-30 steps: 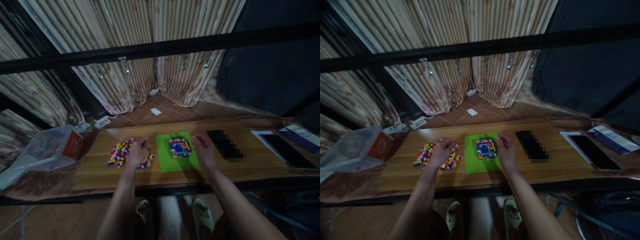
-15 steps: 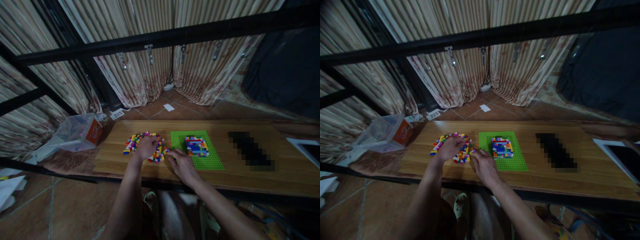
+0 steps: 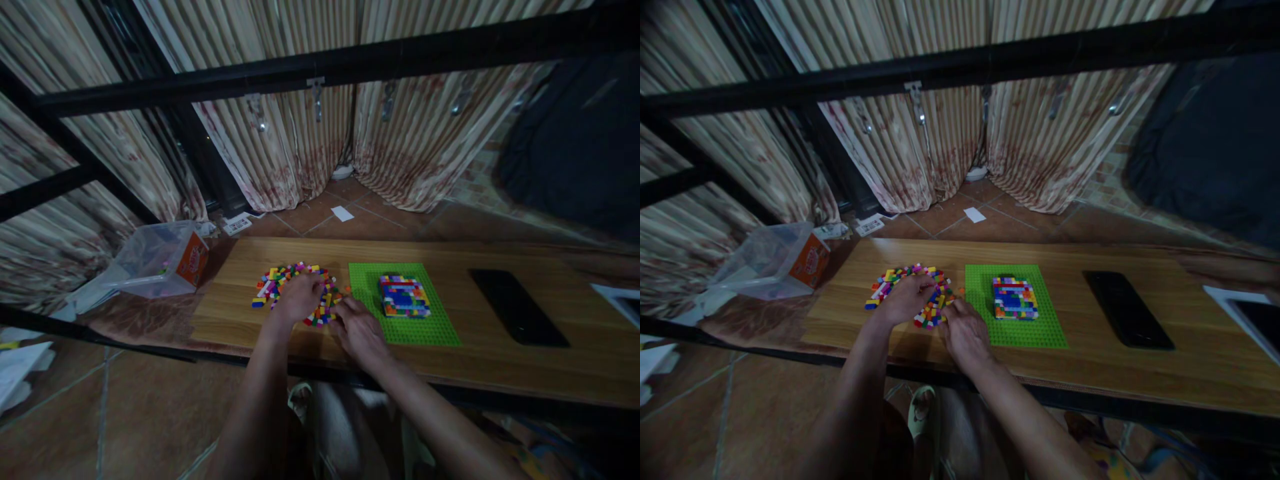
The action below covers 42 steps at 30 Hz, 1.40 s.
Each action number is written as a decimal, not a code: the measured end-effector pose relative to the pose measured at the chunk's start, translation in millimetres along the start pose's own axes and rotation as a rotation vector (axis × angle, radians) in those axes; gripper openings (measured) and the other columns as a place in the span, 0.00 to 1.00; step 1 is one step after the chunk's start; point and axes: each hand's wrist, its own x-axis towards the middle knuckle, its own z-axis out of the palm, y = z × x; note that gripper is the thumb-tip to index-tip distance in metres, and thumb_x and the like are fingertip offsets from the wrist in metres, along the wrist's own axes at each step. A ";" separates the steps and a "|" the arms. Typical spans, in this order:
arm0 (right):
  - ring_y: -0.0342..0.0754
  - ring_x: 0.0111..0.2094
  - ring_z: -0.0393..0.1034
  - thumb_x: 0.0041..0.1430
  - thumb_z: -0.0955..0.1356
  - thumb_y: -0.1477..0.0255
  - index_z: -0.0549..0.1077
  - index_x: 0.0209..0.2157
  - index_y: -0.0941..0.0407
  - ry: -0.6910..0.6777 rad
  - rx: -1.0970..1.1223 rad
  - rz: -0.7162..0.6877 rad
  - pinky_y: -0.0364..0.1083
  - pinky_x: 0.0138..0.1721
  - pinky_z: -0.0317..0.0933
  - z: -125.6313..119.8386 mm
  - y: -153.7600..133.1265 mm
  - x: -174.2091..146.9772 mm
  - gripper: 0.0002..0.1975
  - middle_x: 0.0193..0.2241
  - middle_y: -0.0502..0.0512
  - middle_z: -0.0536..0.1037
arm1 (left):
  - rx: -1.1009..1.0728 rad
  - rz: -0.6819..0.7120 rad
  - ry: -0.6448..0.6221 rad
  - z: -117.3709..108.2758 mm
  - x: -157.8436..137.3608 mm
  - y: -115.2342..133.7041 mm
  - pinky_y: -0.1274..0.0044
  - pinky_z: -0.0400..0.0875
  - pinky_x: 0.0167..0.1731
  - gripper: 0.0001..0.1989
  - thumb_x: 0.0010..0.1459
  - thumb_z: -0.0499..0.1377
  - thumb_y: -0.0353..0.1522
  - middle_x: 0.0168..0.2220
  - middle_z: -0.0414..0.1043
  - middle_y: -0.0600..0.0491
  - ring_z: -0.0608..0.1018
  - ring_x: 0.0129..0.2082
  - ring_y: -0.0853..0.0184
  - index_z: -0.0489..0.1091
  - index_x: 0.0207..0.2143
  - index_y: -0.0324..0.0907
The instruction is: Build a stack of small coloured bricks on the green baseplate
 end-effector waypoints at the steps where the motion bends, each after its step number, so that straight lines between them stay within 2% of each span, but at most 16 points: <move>1: 0.51 0.43 0.65 0.58 0.64 0.74 0.71 0.36 0.55 0.002 0.001 -0.003 0.47 0.45 0.60 0.1 0.3 -0.1 0.05 0.38 0.56 0.72 | -0.007 0.005 0.002 0.3 0.1 -0.2 0.78 0.65 0.33 0.12 0.58 0.51 0.29 0.31 0.76 0.50 0.75 0.31 0.67 0.74 0.32 0.41; 10: 0.51 0.39 0.65 0.56 0.65 0.75 0.71 0.33 0.56 0.067 -0.006 -0.083 0.48 0.42 0.61 1.7 1.7 -1.1 0.03 0.34 0.55 0.73 | -0.176 0.098 -0.016 8.0 6.1 -1.0 0.77 0.66 0.33 0.14 0.58 0.50 0.32 0.31 0.76 0.51 0.75 0.31 0.66 0.75 0.38 0.41; 16: 0.49 0.40 0.67 0.56 0.65 0.77 0.71 0.37 0.55 0.133 0.082 -0.087 0.47 0.43 0.61 -5.5 4.6 -0.4 0.07 0.35 0.55 0.74 | -0.283 0.107 -0.035 17.4 12.3 -3.9 0.76 0.67 0.33 0.15 0.57 0.51 0.37 0.30 0.75 0.52 0.75 0.30 0.66 0.74 0.40 0.42; 20: 0.47 0.38 0.68 0.58 0.64 0.76 0.70 0.40 0.55 0.230 0.206 -0.014 0.46 0.40 0.62 -21.9 8.5 -0.7 0.08 0.36 0.54 0.73 | -0.422 0.093 -0.025 17.7 13.7 0.3 0.77 0.66 0.31 0.16 0.57 0.52 0.41 0.28 0.73 0.53 0.73 0.29 0.67 0.73 0.33 0.40; 24: 0.47 0.36 0.69 0.58 0.65 0.76 0.69 0.44 0.54 0.352 0.324 0.054 0.46 0.39 0.63 -36.5 14.3 -0.7 0.11 0.36 0.54 0.73 | -0.672 0.003 -0.134 15.2 10.2 17.2 0.79 0.64 0.25 0.19 0.55 0.54 0.45 0.24 0.69 0.55 0.69 0.24 0.70 0.70 0.27 0.38; 27: 0.46 0.35 0.70 0.57 0.66 0.76 0.70 0.43 0.55 0.401 0.395 0.070 0.45 0.38 0.64 -42.2 15.8 -0.7 0.11 0.34 0.53 0.73 | -0.825 -0.027 -0.216 14.7 6.7 30.5 0.81 0.60 0.23 0.15 0.52 0.58 0.42 0.22 0.66 0.57 0.67 0.22 0.73 0.69 0.28 0.38; 32: 0.45 0.33 0.70 0.54 0.68 0.73 0.71 0.42 0.54 0.458 0.643 0.134 0.45 0.38 0.65 -39.3 20.7 0.5 0.13 0.34 0.52 0.74 | -0.973 -0.080 -0.213 15.5 4.5 40.3 0.82 0.59 0.22 0.12 0.49 0.61 0.38 0.23 0.67 0.56 0.67 0.22 0.74 0.69 0.30 0.37; 37: 0.43 0.26 0.69 0.51 0.70 0.65 0.74 0.34 0.56 0.416 1.003 0.277 0.43 0.29 0.63 -34.6 30.2 4.6 0.10 0.24 0.49 0.74 | -1.041 -0.062 -0.204 19.7 5.9 45.5 0.82 0.61 0.22 0.12 0.48 0.62 0.37 0.23 0.68 0.55 0.68 0.22 0.75 0.69 0.29 0.37; 42: 0.42 0.22 0.66 0.47 0.71 0.62 0.76 0.30 0.56 0.412 1.123 0.340 0.41 0.24 0.61 -41.1 28.4 4.9 0.12 0.21 0.49 0.75 | -1.046 -0.031 -0.225 26.2 7.5 46.2 0.82 0.62 0.23 0.13 0.49 0.61 0.39 0.24 0.69 0.55 0.69 0.23 0.74 0.68 0.30 0.37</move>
